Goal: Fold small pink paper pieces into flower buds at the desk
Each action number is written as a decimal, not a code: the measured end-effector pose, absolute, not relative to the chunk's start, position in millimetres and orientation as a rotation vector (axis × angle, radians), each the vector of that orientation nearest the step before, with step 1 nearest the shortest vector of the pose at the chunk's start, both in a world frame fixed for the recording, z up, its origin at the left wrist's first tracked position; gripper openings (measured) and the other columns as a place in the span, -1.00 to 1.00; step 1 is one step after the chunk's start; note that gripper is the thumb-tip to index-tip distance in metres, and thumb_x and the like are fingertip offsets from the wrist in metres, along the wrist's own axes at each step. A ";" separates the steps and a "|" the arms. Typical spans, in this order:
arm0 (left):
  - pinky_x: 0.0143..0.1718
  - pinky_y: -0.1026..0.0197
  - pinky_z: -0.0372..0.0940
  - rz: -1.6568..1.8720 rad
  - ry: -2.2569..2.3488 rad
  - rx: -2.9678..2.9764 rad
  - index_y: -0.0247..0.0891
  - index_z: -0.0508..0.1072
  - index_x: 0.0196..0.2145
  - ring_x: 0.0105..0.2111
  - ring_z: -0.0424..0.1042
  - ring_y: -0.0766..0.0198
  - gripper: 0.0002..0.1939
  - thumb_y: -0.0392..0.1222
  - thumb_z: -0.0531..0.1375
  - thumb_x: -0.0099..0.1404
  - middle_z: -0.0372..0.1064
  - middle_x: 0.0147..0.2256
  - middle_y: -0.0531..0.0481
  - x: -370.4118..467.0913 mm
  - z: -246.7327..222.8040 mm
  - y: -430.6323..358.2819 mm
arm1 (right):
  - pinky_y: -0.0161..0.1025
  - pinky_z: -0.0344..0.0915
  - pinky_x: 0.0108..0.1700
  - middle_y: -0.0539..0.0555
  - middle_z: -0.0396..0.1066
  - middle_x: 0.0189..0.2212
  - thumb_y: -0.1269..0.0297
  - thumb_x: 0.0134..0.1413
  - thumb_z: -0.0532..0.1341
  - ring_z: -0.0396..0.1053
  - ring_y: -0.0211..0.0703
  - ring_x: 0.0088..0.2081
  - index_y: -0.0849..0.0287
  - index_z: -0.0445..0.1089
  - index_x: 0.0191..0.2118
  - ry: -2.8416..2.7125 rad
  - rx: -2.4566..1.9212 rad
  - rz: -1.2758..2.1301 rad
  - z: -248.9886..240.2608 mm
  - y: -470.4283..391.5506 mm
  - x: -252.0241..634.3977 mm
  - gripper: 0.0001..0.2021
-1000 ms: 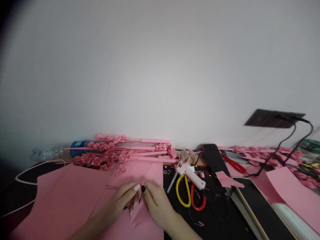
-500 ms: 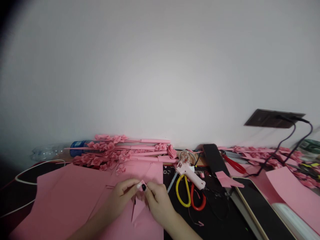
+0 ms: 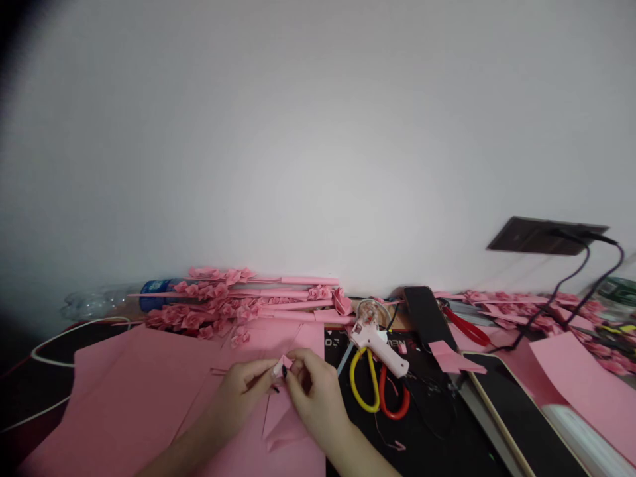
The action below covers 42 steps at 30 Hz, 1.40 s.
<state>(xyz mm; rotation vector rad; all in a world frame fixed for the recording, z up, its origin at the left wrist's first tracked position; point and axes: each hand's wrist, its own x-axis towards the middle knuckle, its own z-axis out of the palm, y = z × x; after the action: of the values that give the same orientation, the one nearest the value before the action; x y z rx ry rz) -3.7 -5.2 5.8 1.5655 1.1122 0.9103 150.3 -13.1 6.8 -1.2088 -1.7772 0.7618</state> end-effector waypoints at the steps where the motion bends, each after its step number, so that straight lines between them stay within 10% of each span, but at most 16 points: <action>1: -0.41 0.29 0.22 0.910 1.113 1.572 -0.28 0.45 -0.47 -0.42 0.34 0.24 -0.67 -0.06 0.01 0.25 0.39 -0.49 -0.01 -3.5 6.3 -5.3 | -0.39 0.18 -0.48 -0.01 0.32 -0.52 0.46 0.03 0.07 0.26 -0.30 -0.53 0.21 0.33 -0.21 -1.782 -1.208 0.755 7.1 -13.2 150.3 -0.80; 42: -0.26 0.14 0.33 0.889 1.027 1.158 -0.33 0.45 -0.39 -0.35 0.39 0.21 -0.70 0.01 0.17 0.12 0.41 -0.42 -0.01 -0.7 1.9 -2.1 | -0.33 0.25 -0.37 0.08 0.33 -0.34 0.52 0.00 0.11 0.30 -0.25 -0.40 0.19 0.44 -0.28 -1.669 -1.199 0.685 8.7 -13.3 145.0 -0.79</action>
<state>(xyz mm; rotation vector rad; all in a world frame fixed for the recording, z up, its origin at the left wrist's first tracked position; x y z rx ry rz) -0.7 -2.1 1.9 1.1577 1.0270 0.8890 145.0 -13.3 8.7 -1.1985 -1.6690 0.6852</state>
